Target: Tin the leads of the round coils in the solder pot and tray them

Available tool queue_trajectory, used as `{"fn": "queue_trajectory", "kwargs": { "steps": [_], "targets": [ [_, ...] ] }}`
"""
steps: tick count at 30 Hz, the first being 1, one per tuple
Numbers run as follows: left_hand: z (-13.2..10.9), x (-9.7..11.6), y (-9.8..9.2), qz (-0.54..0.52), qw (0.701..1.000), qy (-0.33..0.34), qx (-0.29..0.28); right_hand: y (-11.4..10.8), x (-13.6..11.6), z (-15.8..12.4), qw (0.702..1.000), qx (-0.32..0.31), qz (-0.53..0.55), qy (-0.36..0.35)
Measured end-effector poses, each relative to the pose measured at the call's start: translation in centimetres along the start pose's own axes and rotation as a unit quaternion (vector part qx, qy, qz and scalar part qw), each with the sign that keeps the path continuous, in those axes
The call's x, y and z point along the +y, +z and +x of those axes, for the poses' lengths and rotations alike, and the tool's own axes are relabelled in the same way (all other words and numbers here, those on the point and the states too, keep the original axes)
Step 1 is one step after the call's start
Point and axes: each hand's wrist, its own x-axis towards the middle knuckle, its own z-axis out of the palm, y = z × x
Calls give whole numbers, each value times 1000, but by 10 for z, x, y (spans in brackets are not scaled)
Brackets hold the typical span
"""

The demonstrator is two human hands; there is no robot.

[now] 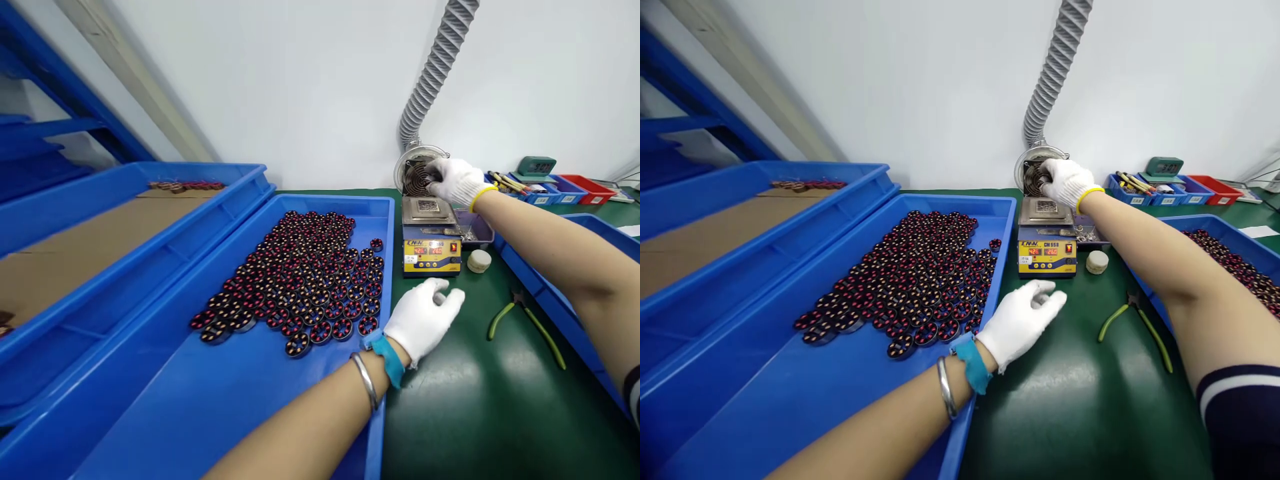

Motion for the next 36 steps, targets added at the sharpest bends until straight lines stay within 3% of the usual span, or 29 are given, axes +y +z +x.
{"fn": "queue_trajectory", "kwargs": {
  "steps": [2,7,13,19,21,25,27,31,36],
  "targets": [
    [6,0,-1,-125,991,-15,41,-6,-6,-20,997,1,81,17],
    [15,6,-9,-331,933,-41,135,-1,-29,-81,959,-102,261,50],
    [16,8,-13,-355,915,-20,189,11,-35,-121,916,-157,368,25],
    [18,6,-13,-350,920,-39,174,2,-20,-113,845,-284,449,63],
    [18,6,-13,-341,926,-50,155,2,-15,-99,854,-265,439,83],
    [17,6,-12,-308,944,-66,102,5,-2,-56,954,-115,257,106],
    [16,5,-10,-290,952,-69,76,11,6,-32,982,-46,155,99],
    [17,1,-7,-261,962,-67,35,27,18,5,991,-23,65,112],
    [18,-2,-4,-248,967,-57,10,43,20,17,986,-49,36,154]
  ]
}}
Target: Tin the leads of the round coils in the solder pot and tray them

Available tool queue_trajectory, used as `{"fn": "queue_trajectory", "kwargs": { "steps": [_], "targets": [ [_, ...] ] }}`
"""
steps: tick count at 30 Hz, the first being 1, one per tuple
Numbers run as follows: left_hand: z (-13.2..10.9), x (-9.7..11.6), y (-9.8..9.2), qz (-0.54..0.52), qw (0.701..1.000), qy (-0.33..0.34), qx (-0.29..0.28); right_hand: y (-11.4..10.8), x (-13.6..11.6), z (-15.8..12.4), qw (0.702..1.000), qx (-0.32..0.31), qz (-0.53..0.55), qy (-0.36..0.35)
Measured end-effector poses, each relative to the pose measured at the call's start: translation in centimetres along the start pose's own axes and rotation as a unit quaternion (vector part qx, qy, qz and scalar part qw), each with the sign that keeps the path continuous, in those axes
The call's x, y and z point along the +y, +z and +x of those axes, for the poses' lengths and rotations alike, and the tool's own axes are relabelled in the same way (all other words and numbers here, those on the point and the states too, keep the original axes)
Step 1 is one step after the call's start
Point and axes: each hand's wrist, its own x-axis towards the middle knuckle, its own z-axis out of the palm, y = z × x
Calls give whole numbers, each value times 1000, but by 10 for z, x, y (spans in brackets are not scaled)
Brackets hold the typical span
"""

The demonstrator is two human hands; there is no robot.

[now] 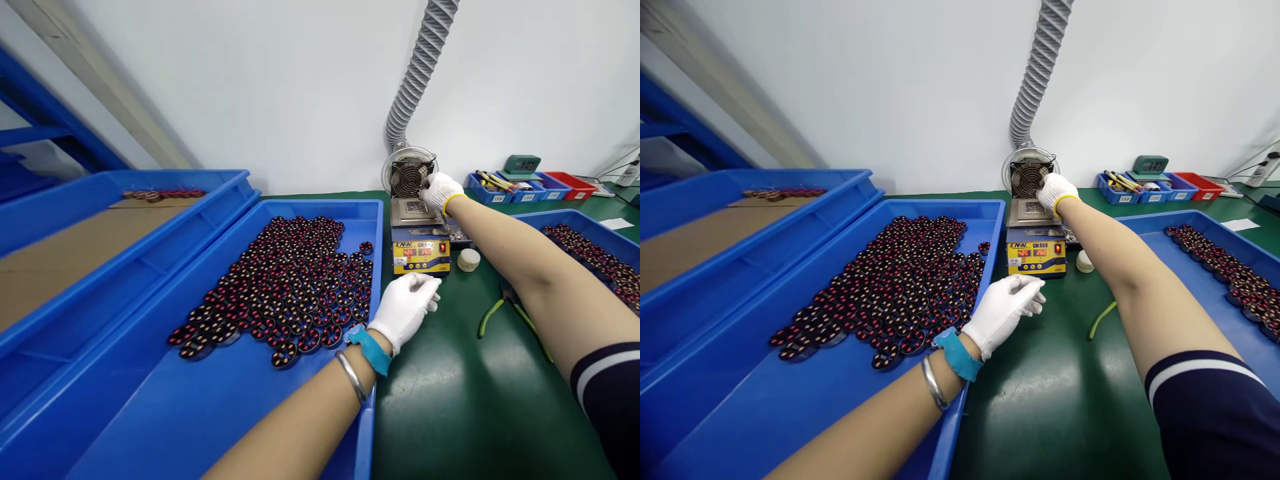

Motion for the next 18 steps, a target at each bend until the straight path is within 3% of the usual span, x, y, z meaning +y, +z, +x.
{"fn": "queue_trajectory", "kwargs": {
  "steps": [10,18],
  "targets": [
    [-4,0,2,31,999,13,-13,8,3,2,1000,-9,-18,-1],
    [-2,-3,2,45,998,24,-19,5,3,5,1000,23,8,-8]
  ]
}}
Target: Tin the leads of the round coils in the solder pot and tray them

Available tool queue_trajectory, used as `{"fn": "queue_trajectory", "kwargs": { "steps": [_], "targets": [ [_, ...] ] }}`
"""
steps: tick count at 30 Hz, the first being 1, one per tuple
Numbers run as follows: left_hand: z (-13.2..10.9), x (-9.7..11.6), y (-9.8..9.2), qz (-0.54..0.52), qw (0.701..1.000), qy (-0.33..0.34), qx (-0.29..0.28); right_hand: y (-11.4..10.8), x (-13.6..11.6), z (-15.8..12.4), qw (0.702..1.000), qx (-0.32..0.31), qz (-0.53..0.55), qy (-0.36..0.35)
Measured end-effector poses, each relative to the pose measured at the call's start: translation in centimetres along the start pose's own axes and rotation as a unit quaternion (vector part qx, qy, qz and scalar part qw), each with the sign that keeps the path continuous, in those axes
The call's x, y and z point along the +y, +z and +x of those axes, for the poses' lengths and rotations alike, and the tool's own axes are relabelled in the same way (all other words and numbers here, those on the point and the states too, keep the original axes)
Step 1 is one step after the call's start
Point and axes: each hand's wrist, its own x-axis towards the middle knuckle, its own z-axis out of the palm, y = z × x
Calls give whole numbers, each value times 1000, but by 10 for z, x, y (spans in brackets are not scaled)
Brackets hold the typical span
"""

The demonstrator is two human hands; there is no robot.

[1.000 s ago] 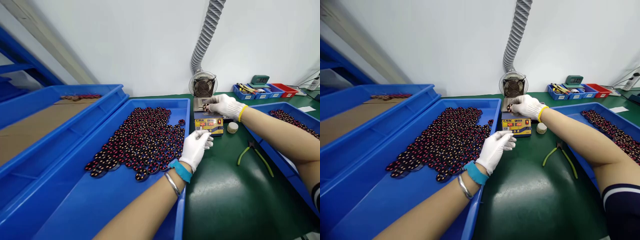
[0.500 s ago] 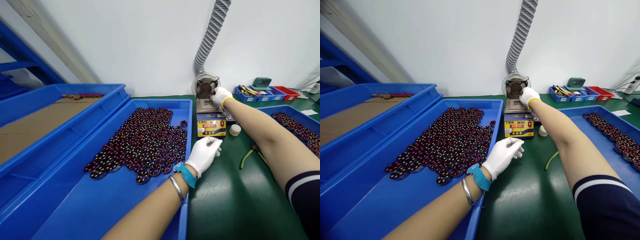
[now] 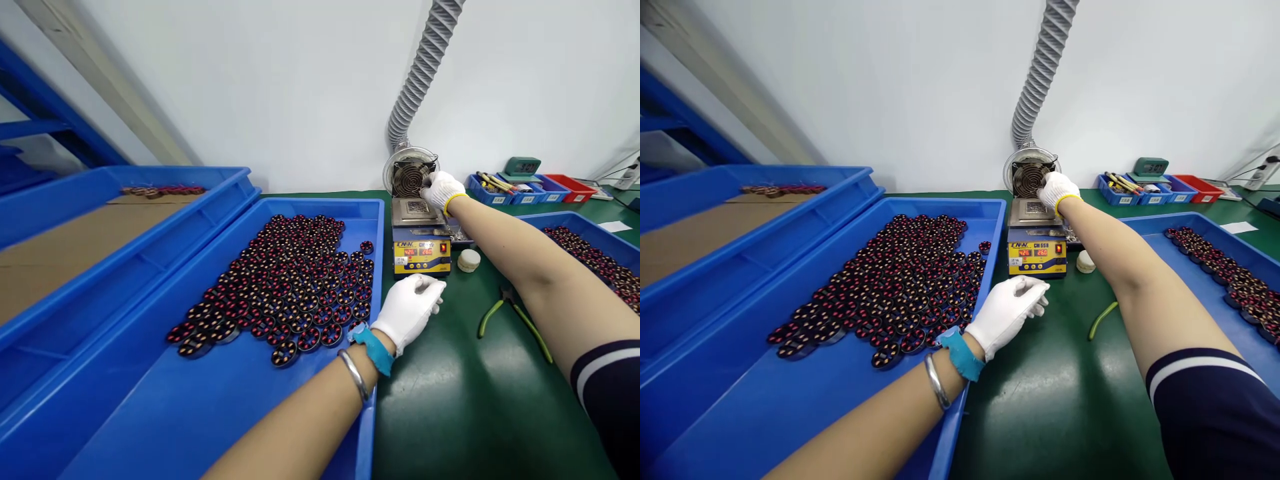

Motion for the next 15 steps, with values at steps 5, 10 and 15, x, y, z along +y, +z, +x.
{"fn": "queue_trajectory", "kwargs": {
  "steps": [5,10,15],
  "targets": [
    [-1,0,0,16,1000,6,-4,-3,-4,-7,1000,-12,9,-1],
    [-1,2,-1,38,999,4,-11,-25,2,-13,995,0,97,-2],
    [-2,8,-3,91,996,7,-13,-65,43,-60,958,-42,281,23]
  ]
}}
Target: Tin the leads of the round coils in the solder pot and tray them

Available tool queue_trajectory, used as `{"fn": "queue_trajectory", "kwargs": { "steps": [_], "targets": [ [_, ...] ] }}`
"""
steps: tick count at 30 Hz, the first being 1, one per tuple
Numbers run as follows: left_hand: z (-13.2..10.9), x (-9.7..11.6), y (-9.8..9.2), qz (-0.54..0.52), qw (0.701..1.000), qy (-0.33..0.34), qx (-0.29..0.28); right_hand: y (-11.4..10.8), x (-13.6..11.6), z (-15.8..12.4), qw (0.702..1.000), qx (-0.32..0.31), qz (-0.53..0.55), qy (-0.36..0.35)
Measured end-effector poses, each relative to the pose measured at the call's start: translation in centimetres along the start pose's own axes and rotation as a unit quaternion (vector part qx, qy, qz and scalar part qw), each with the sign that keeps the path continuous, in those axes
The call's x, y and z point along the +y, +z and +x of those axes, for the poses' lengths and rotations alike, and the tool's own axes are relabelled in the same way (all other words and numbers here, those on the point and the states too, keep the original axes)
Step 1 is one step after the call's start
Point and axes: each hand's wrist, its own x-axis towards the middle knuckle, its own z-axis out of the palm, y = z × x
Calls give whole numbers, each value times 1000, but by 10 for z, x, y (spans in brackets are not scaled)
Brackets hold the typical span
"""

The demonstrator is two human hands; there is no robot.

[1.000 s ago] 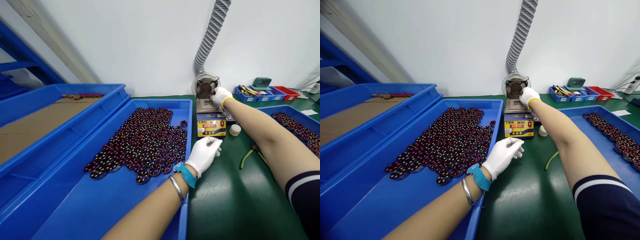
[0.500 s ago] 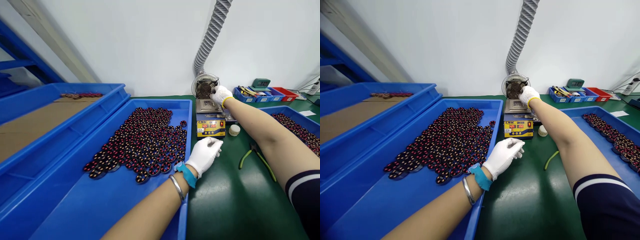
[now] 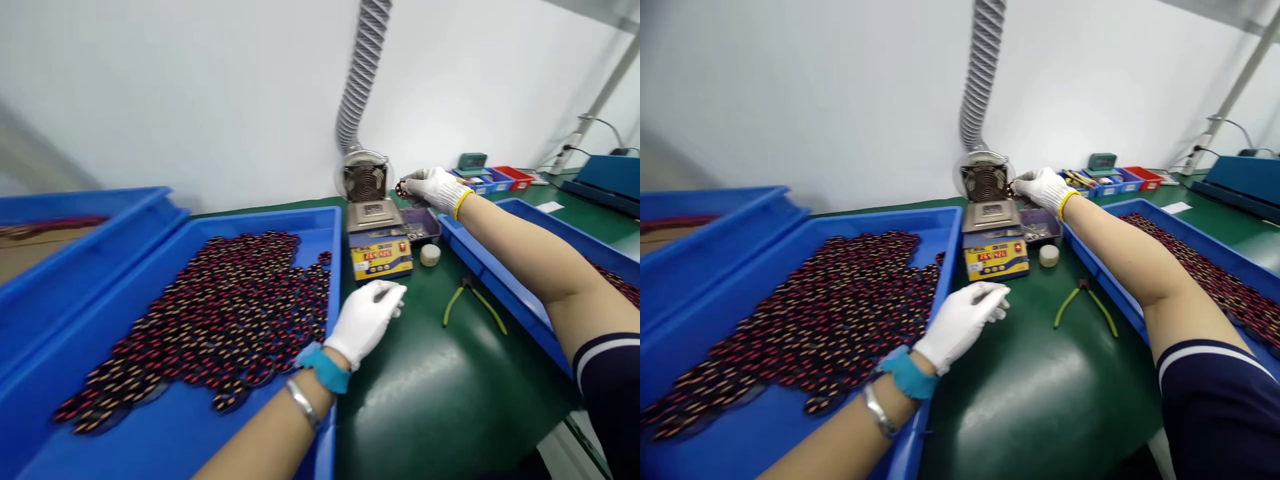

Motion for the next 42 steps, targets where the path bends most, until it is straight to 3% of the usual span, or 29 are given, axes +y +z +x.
{"fn": "queue_trajectory", "kwargs": {
  "steps": [3,8,10,13,16,21,25,28,32,34,37,39,41,42],
  "targets": [
    [-1,6,-2,64,998,9,24,-45,24,-47,999,-8,1,32],
    [-2,14,-1,182,982,-23,42,-121,88,-123,980,-46,-106,163],
    [-2,16,0,216,975,-39,36,-146,116,-149,950,-71,-216,213],
    [-2,17,1,222,972,-67,38,-173,153,-175,881,-115,-379,258],
    [1,15,-1,230,968,-83,63,-183,175,-181,863,-119,-412,267],
    [0,15,0,201,976,-56,54,-169,192,-148,859,-100,-424,270],
    [-9,18,-2,207,975,-24,77,-153,202,-123,832,-80,-455,308],
    [-15,24,-11,264,956,23,126,-154,211,-122,808,-53,-478,341],
    [-20,43,-36,345,917,22,200,-168,210,-128,795,-12,-487,360],
    [-23,53,-51,389,895,10,216,-169,195,-127,807,18,-482,340],
    [-33,56,-74,445,873,-5,201,-149,147,-122,867,49,-432,243],
    [-43,46,-89,457,875,-9,158,-119,104,-123,909,56,-380,160],
    [-55,26,-103,433,894,-27,110,-82,63,-135,922,32,-365,122],
    [-62,14,-110,421,900,-40,107,-62,46,-146,939,15,-338,57]
  ]
}}
